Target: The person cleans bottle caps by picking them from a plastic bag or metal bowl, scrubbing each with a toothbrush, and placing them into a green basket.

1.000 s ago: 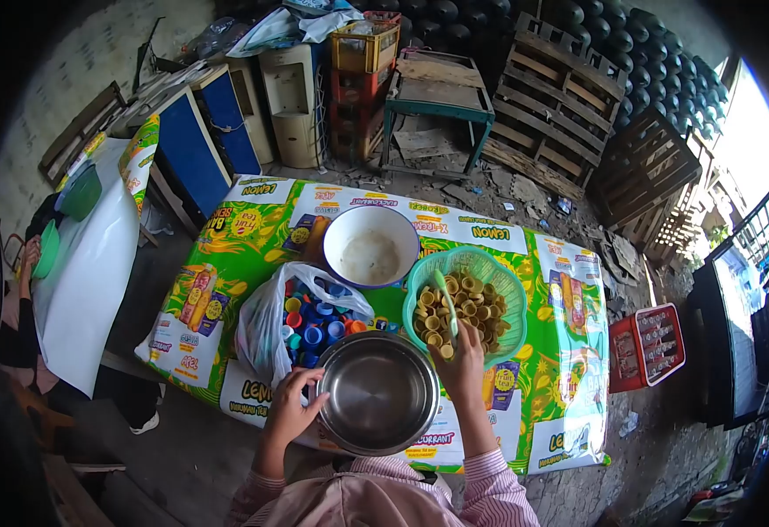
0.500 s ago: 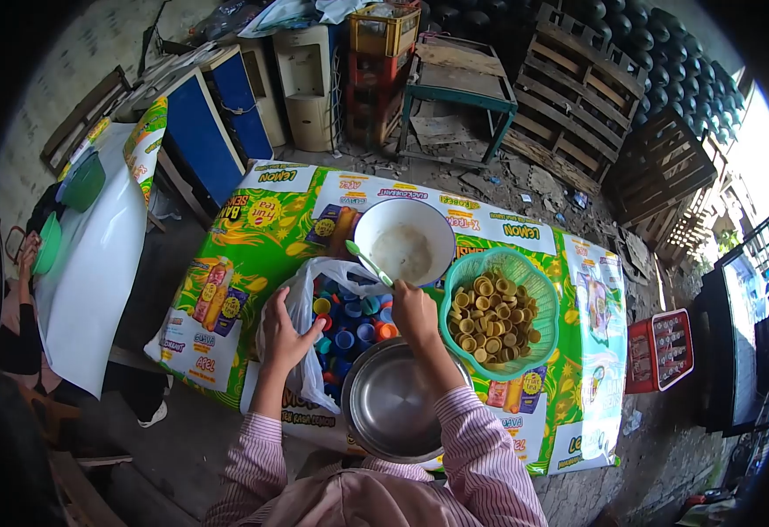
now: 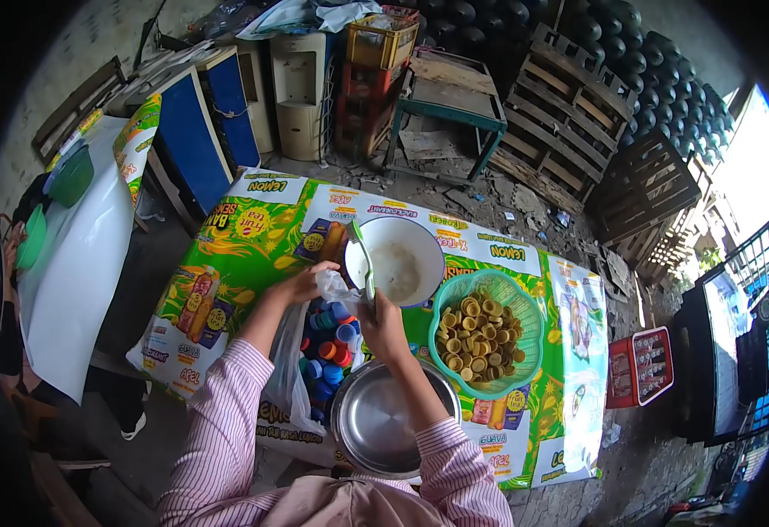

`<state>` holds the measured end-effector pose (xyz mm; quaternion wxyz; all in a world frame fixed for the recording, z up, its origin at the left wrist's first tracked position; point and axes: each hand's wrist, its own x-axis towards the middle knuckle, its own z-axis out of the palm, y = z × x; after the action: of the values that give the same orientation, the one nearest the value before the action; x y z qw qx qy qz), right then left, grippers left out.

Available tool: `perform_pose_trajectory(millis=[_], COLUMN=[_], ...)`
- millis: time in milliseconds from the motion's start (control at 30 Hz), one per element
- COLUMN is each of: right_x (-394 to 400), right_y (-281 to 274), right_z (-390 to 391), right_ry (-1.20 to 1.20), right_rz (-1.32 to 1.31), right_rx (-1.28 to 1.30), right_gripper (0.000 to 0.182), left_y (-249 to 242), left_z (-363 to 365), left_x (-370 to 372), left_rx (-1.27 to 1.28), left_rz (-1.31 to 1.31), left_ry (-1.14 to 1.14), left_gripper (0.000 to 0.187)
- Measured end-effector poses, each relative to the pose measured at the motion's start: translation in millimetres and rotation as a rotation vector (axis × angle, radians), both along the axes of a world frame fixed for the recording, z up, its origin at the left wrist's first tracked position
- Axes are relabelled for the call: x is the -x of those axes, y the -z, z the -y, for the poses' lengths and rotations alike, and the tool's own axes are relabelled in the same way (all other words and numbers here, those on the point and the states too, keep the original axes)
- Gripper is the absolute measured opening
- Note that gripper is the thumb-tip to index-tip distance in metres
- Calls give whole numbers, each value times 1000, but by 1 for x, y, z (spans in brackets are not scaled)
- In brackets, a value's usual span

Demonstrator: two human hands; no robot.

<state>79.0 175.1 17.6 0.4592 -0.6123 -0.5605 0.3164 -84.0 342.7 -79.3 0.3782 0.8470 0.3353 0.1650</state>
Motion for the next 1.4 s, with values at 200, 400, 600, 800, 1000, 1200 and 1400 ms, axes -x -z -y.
perform_pose_trajectory(millis=[200,400,600,800,1000,1200,1400], right_x=[2,-5,9,36,36,38,32], right_y=[13,37,41,43,42,34,26], right_z=[-4,-12,-13,15,-10,-28,-21], right_ry=[113,331,336,156,-200,-353,-178], right_rz=[-145,21,-225,74,294,481,276], right_rx=[16,2,-85,-523,-224,-275,-217], right_gripper=[14,11,11,12,22,18,13], left_y=[20,-68,-69,-116,-47,-51,-75], left_z=[-18,22,29,38,18,15,28], left_x=[-15,-5,3,12,16,19,21], left_rx=[75,267,386,371,448,538,606], left_rz=[-339,-305,-183,-387,-138,-210,-279], left_ry=[157,46,-60,-68,-96,-167,-237], left_gripper=[48,47,48,50,36,44,48])
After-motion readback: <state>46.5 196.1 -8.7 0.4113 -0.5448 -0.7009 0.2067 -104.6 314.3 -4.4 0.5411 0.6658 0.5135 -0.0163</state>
